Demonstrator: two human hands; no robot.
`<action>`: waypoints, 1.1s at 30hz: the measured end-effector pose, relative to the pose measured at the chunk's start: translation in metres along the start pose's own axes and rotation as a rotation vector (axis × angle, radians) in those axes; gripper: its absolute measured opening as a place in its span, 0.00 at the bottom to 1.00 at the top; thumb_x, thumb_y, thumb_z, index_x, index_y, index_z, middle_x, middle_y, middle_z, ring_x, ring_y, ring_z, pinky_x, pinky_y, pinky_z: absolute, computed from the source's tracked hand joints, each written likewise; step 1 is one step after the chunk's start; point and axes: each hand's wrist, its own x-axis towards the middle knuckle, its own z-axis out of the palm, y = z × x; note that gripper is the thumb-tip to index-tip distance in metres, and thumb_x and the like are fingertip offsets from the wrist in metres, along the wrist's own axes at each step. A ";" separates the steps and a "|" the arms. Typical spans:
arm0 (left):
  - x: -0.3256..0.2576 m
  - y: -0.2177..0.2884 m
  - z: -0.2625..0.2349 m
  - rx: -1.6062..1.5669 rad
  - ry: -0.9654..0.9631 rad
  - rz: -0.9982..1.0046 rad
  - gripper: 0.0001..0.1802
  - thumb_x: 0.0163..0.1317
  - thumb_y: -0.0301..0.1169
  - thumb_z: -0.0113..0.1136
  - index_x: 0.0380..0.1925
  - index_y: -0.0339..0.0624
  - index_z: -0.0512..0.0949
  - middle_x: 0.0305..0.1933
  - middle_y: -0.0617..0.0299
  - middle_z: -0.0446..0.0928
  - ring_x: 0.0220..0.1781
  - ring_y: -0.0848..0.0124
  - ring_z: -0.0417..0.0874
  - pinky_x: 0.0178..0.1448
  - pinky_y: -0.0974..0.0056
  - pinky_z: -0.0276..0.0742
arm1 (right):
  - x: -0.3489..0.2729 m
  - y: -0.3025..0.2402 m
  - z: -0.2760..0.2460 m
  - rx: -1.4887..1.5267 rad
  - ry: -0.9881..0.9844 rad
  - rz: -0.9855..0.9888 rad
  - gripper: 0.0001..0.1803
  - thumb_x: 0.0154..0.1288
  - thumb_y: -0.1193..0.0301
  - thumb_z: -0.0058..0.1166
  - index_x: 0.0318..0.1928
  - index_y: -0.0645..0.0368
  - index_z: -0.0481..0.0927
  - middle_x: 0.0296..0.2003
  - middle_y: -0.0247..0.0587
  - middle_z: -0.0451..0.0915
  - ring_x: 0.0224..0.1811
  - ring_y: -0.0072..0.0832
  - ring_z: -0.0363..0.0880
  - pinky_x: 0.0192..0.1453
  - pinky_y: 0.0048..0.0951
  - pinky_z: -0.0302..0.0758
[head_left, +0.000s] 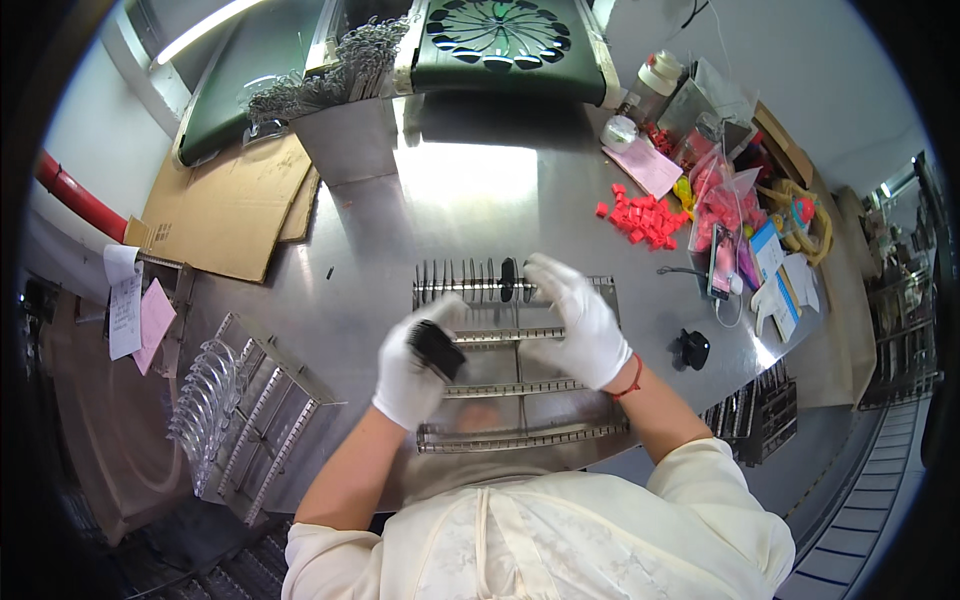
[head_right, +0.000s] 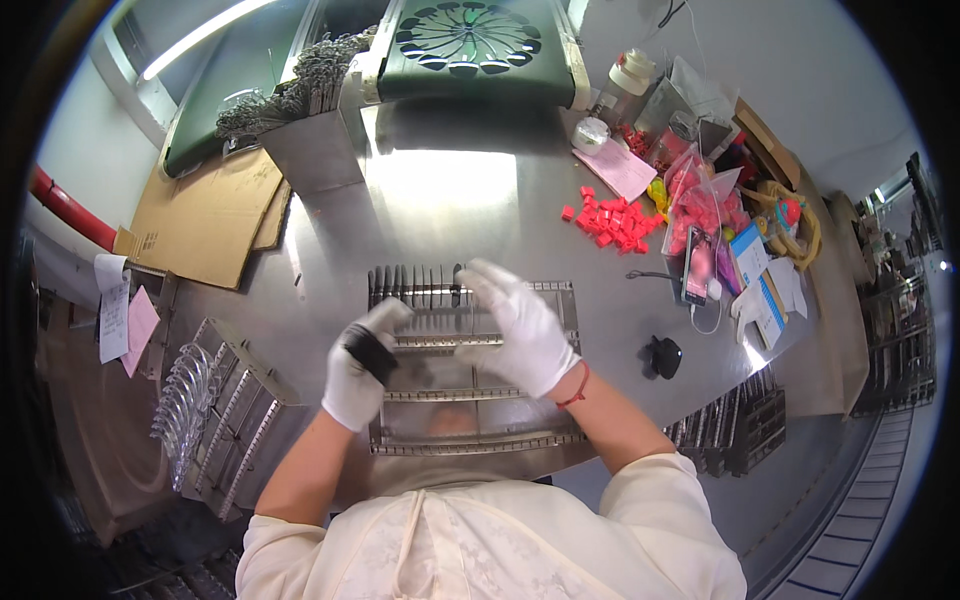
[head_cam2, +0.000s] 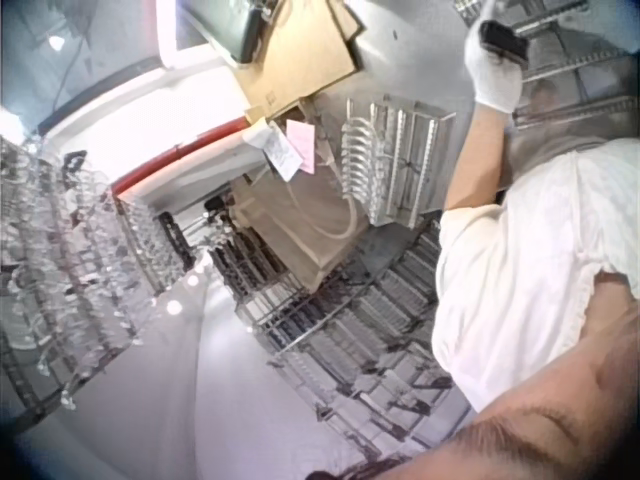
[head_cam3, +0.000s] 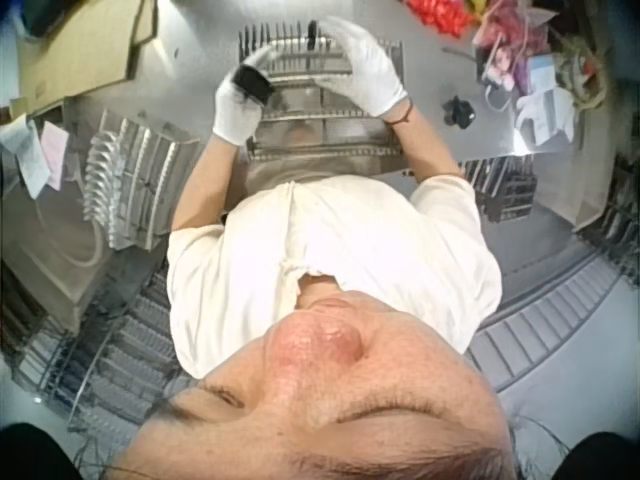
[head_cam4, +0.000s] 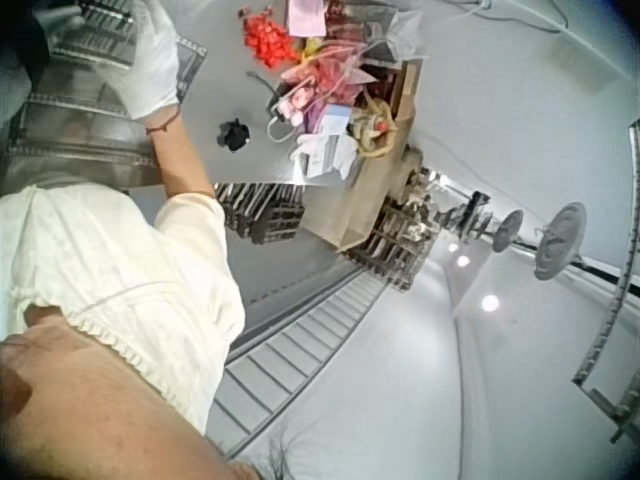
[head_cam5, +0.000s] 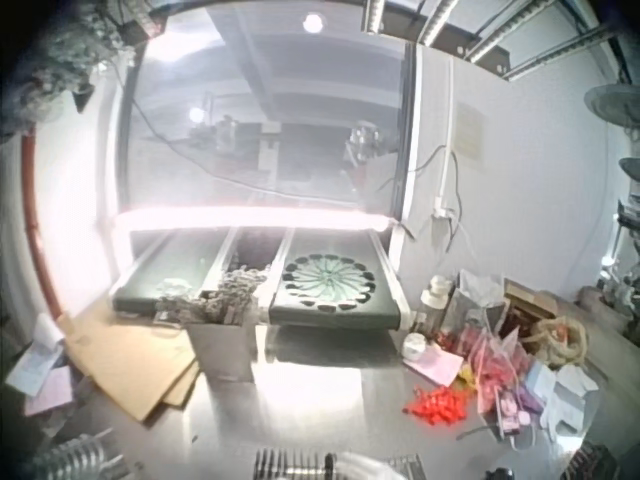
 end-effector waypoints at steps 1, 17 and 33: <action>-0.008 0.002 0.012 -0.215 -0.124 -0.170 0.23 0.61 0.17 0.56 0.57 0.38 0.81 0.53 0.51 0.85 0.53 0.67 0.85 0.57 0.59 0.81 | -0.006 -0.008 -0.003 0.275 -0.133 0.120 0.48 0.48 0.70 0.77 0.71 0.55 0.69 0.67 0.51 0.71 0.61 0.45 0.78 0.66 0.40 0.76; 0.031 0.041 0.062 0.192 -0.754 -0.417 0.11 0.64 0.31 0.62 0.41 0.36 0.86 0.28 0.56 0.84 0.30 0.74 0.85 0.39 0.64 0.81 | -0.055 0.034 0.015 1.887 -0.078 0.514 0.36 0.65 0.62 0.64 0.72 0.48 0.67 0.59 0.51 0.77 0.54 0.37 0.80 0.56 0.38 0.79; 0.058 0.004 0.011 0.875 -0.212 0.443 0.45 0.47 0.41 0.75 0.68 0.40 0.71 0.70 0.49 0.73 0.72 0.45 0.73 0.72 0.33 0.63 | 0.013 0.092 0.015 0.127 0.080 0.002 0.22 0.50 0.79 0.71 0.48 0.50 0.85 0.54 0.45 0.80 0.55 0.36 0.83 0.56 0.34 0.83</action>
